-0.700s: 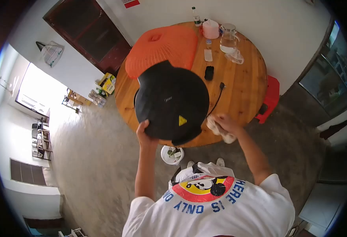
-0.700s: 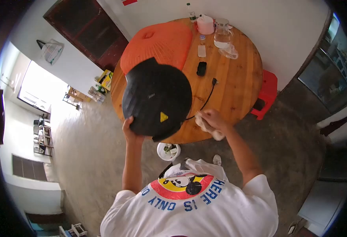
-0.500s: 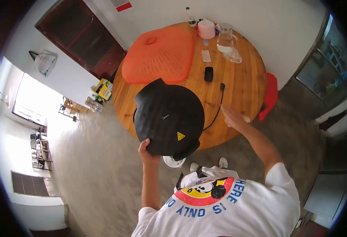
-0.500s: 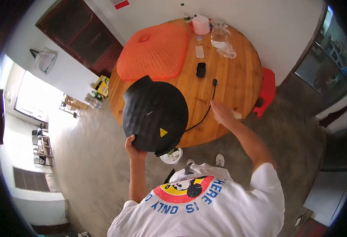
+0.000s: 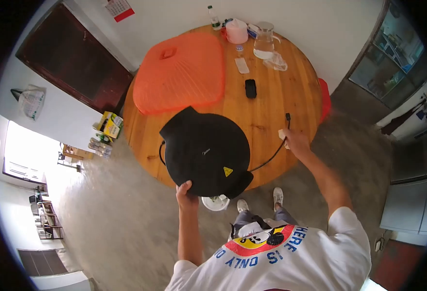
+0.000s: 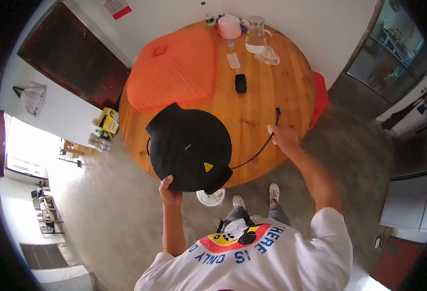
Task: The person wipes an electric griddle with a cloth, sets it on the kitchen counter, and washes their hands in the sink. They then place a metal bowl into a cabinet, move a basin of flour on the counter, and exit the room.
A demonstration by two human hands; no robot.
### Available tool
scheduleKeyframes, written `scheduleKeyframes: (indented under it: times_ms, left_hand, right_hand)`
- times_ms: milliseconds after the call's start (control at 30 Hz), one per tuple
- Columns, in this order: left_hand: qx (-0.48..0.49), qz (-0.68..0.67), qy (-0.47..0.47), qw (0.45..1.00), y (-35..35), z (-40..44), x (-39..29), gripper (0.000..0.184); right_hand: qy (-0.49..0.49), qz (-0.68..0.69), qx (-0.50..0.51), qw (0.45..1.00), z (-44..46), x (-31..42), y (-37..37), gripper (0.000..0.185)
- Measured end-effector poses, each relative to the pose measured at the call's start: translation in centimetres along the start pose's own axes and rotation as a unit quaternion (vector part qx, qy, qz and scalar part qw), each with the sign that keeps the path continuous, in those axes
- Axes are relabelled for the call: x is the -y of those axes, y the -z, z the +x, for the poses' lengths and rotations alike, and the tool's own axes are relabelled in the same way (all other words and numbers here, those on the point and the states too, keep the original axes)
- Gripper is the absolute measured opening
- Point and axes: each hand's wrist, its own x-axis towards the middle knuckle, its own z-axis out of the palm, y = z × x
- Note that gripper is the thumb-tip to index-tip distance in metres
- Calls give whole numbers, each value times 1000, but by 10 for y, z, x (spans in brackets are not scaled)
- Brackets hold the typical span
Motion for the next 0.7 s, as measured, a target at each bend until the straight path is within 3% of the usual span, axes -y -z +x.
scheduleKeyframes:
  times_ms: [133, 200, 267, 333, 433, 700]
  left_hand:
    - [51, 27, 36, 998, -35, 10, 7, 64]
    - [69, 40, 71, 994, -50, 11, 30, 64]
    - [97, 58, 100, 988, -76, 14, 57, 64]
    - [126, 60, 141, 980, -113, 2, 92, 65]
    - [141, 57, 193, 969, -173, -23, 154, 66]
    - [219, -21, 344, 913, -342, -107, 345, 62]
  right_hand:
    - [3, 93, -249, 964, -45, 17, 90, 21]
    - [39, 200, -267, 942, -50, 22, 144, 24]
    - [88, 195, -295, 931, -49, 14, 183, 25]
    - [152, 70, -308, 936, -53, -11, 219, 24]
    - [228, 24, -244, 942, -58, -55, 263, 22]
    - [274, -112, -31, 955, -144, -248, 323, 19]
